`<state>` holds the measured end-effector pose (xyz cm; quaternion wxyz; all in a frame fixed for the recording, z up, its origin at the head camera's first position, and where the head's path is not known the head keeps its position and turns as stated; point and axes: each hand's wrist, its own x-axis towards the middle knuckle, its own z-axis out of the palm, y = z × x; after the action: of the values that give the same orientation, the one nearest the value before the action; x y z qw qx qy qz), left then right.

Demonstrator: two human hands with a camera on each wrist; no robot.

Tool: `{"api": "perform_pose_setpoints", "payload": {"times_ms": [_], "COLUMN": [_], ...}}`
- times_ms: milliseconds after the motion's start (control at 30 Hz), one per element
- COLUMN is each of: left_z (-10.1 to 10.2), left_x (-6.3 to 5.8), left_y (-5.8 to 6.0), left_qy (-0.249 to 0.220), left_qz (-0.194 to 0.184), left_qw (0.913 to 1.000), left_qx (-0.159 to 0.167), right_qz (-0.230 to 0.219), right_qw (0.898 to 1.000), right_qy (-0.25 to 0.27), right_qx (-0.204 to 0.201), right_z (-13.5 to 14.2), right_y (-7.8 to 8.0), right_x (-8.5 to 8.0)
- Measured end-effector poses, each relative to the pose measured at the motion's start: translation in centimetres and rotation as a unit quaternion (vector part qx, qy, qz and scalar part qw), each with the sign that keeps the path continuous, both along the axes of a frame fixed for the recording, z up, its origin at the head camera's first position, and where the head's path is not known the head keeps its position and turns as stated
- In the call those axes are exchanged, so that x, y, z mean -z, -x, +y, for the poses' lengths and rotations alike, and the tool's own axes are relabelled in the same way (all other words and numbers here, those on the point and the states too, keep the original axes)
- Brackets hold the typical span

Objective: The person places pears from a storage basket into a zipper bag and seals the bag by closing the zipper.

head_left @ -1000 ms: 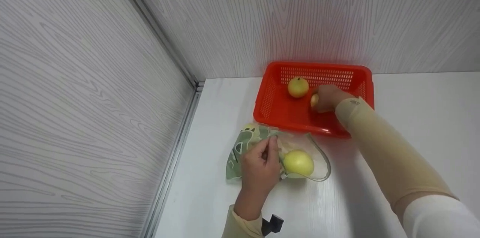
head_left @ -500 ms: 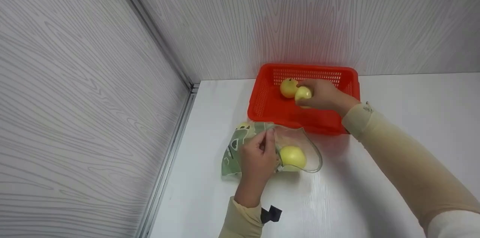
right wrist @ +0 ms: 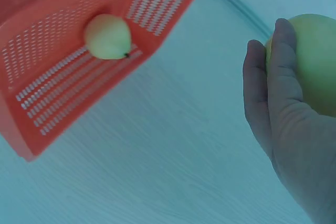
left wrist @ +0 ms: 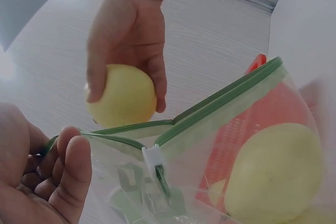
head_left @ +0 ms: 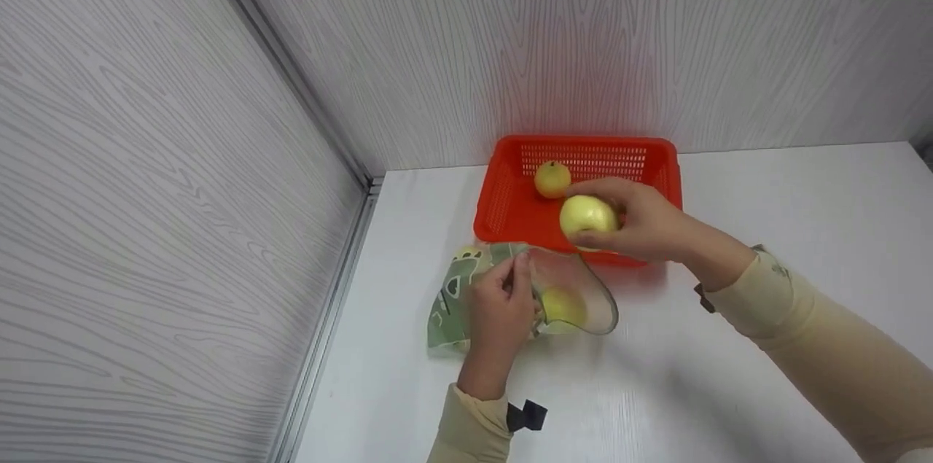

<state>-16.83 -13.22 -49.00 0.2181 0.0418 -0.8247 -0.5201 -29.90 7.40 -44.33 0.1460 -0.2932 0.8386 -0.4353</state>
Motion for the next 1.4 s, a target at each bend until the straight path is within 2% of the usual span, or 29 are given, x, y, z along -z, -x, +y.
{"api": "perform_pose_setpoints", "payload": {"times_ms": [167,400,500,600,700,767,900,1000,1100,1233,1300,1400], "left_z": [-0.2,-0.5,-0.6,-0.8,-0.9,-0.9,-1.0,-1.2,-1.5,-2.1,-2.3,-2.5], "left_x": [0.2,0.6,0.6,0.6,0.6,0.6,0.6,0.5,0.3,-0.1,-0.4,-0.8], "left_y": [0.6,1.2,1.5,1.7,1.9,2.0,1.9,1.8,1.7,1.3,1.1,0.7], "left_qy": [0.003,0.012,0.019,0.025,0.023,0.018,0.017,0.019,0.012,-0.013,-0.025,-0.040], "left_qz": [-0.005,0.000,0.015,0.029,0.034,0.035,0.035,0.025,0.013,0.012,0.014,0.019], "left_qw": [1.0000,0.9999,0.9997,0.9992,0.9989,0.9988,0.9986,0.9989,0.9995,0.9998,0.9994,0.9983], "left_qx": [-0.001,-0.004,0.003,0.014,0.024,0.030,0.035,0.036,0.027,-0.002,-0.017,-0.038], "right_qz": [0.045,0.025,0.036,0.058,0.062,0.055,0.019,-0.031,-0.108,-0.184,-0.183,-0.163], "right_qw": [0.997,0.992,0.990,0.990,0.992,0.995,0.999,0.999,0.991,0.962,0.955,0.961], "right_qy": [0.049,0.087,0.081,0.059,0.018,-0.006,-0.015,-0.002,0.046,0.143,0.166,0.156], "right_qx": [-0.034,-0.088,-0.106,-0.119,-0.106,-0.083,-0.039,-0.038,-0.070,-0.143,-0.166,-0.159], "right_z": [0.4,0.3,0.0,-0.5,-1.3,-1.9,-3.4,-4.4,-5.1,-5.7,-5.7,-5.4], "right_y": [-2.7,-5.6,-6.0,-5.7,-5.1,-4.7,-4.2,-4.7,-5.6,-6.0,-5.8,-5.2], "right_x": [-0.1,1.0,2.1,3.4,4.7,5.5,6.6,6.6,5.9,4.7,4.3,3.8]}}
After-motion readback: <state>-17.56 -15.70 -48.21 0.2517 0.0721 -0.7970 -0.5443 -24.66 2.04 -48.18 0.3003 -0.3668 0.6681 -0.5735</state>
